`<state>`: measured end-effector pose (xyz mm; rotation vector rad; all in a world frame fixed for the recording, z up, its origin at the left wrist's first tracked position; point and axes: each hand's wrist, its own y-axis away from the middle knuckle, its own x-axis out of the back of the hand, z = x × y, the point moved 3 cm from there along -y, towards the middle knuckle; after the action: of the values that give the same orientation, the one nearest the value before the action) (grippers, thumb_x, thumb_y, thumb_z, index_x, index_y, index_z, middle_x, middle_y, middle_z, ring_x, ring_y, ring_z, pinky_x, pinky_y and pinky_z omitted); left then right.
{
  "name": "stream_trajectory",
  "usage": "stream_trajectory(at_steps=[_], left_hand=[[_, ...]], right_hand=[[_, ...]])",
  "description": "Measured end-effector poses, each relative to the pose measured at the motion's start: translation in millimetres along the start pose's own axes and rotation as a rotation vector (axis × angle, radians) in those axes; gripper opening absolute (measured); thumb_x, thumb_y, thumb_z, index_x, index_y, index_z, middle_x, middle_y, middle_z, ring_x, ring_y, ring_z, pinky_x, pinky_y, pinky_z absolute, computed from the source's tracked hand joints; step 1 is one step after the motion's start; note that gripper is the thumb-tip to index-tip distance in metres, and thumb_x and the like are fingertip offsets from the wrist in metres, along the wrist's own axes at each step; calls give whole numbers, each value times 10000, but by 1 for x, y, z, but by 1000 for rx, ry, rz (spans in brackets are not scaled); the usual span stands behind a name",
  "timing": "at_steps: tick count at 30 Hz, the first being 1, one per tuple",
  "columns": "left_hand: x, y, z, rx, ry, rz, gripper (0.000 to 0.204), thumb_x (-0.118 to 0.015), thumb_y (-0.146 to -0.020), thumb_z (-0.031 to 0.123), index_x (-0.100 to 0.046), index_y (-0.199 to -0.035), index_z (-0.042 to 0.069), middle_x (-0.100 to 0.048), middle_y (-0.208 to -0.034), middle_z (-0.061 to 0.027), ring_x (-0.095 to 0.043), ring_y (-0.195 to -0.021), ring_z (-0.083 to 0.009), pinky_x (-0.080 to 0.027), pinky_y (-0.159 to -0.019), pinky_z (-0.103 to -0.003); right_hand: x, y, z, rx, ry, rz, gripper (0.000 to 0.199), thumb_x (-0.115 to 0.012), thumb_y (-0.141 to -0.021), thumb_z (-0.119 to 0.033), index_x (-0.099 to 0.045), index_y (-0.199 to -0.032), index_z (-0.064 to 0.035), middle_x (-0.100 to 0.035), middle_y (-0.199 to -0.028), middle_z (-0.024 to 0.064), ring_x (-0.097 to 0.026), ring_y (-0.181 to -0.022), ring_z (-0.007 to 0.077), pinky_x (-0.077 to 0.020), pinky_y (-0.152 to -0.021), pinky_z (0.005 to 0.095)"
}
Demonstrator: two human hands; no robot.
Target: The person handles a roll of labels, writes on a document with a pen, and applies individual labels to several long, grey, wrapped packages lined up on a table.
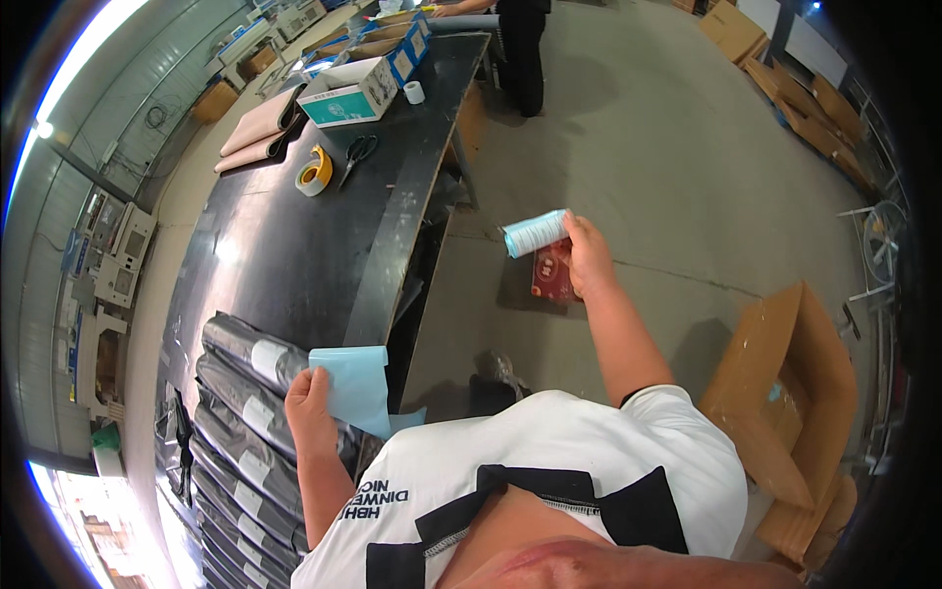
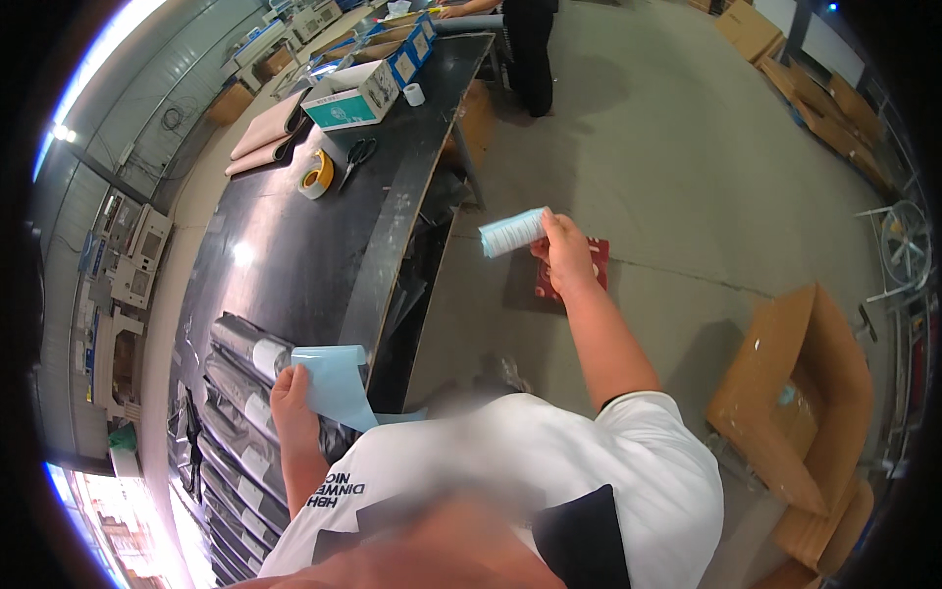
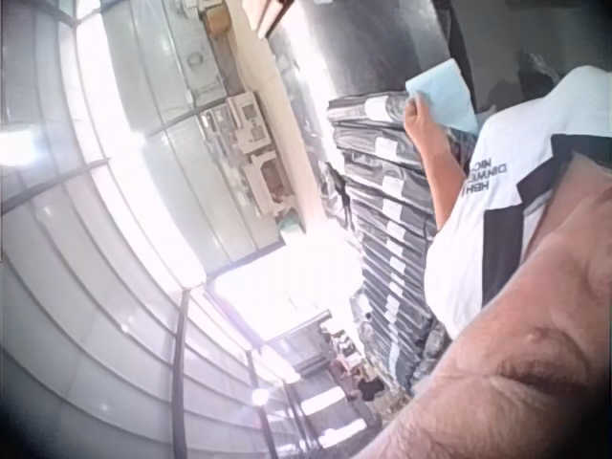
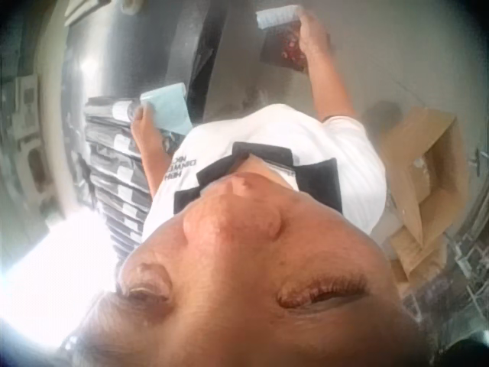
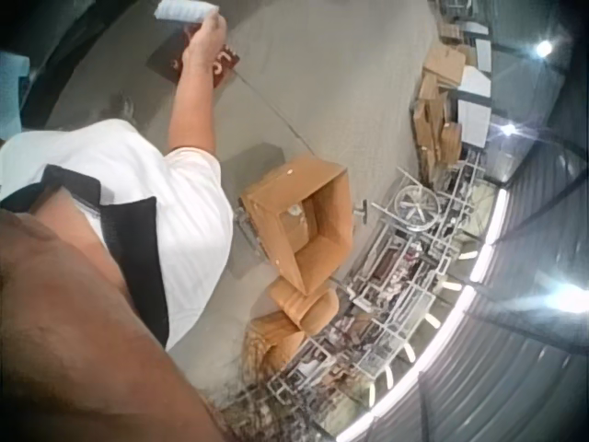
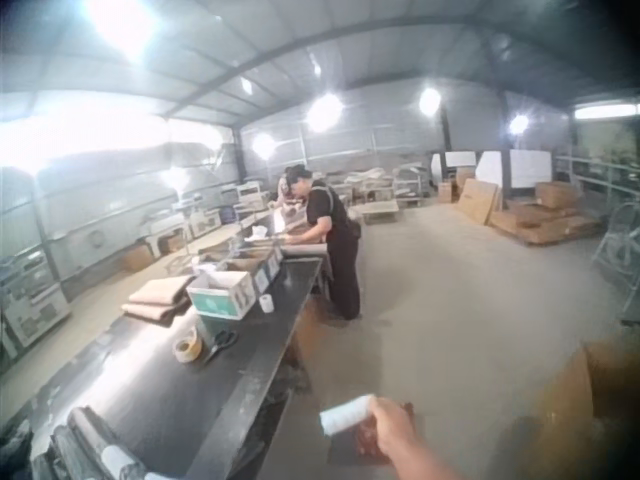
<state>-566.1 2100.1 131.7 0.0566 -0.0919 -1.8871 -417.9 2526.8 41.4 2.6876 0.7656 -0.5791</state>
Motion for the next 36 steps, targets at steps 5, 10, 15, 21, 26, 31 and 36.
stream_trajectory(at_steps=[5,10,15,21,26,31,36], left_hand=[[-33,-122,0,-58,134,66,166,-581,-952,152,-635,-951,-5,-649,-845,-13,-566,-736,-71,-452,-697,-229],[-87,-222,24,-23,145,113,149,-576,-948,132,-626,-933,-8,-639,-831,-7,-557,-733,-69,-444,-686,-228],[-85,-287,35,-28,1,343,150,-584,-939,140,-613,-861,16,-558,-737,45,-472,-653,-37,-376,-592,-207],[-94,-302,39,10,-249,737,228,-541,-963,200,-598,-909,-14,-583,-781,-22,-517,-721,-75,-405,-660,-225],[-132,-327,44,105,-150,894,238,-539,-978,230,-606,-941,5,-619,-825,-26,-541,-733,-82,-426,-672,-222],[-179,-349,65,287,-231,1066,187,-542,-944,182,-583,-846,28,-496,-699,45,-416,-613,-35,-308,-539,-220],[-219,-376,80,333,-348,1079,177,-577,-884,159,-628,-855,-8,-535,-734,25,-465,-687,-73,-368,-615,-257]], right_hand=[[-74,-158,-11,139,107,-116,327,-543,-966,-364,-572,-864,-55,-592,-787,24,-549,-662,105,-476,-614,256],[-146,-309,-57,419,324,-119,350,-546,-968,-319,-542,-783,-22,-567,-787,40,-544,-605,110,-471,-571,262],[-242,-483,-110,991,690,-85,295,-599,-919,-256,-554,-751,-18,-518,-747,110,-537,-671,267,-438,-632,389],[-392,-713,-109,1363,910,-28,322,-603,-907,-327,-605,-801,-23,-574,-871,154,-569,-811,357,-478,-732,450],[-479,-853,-56,1187,1171,-141,347,-564,-919,-383,-666,-879,-53,-573,-979,162,-602,-865,360,-502,-755,458],[-543,-906,22,855,1644,-433,386,-511,-930,-423,-678,-970,-78,-572,-1148,186,-583,-1049,360,-479,-866,466],[-520,-986,67,493,2231,-681,574,-356,-943,-561,-558,-1296,-156,-506,-1365,145,-510,-1225,336,-397,-1002,508]])
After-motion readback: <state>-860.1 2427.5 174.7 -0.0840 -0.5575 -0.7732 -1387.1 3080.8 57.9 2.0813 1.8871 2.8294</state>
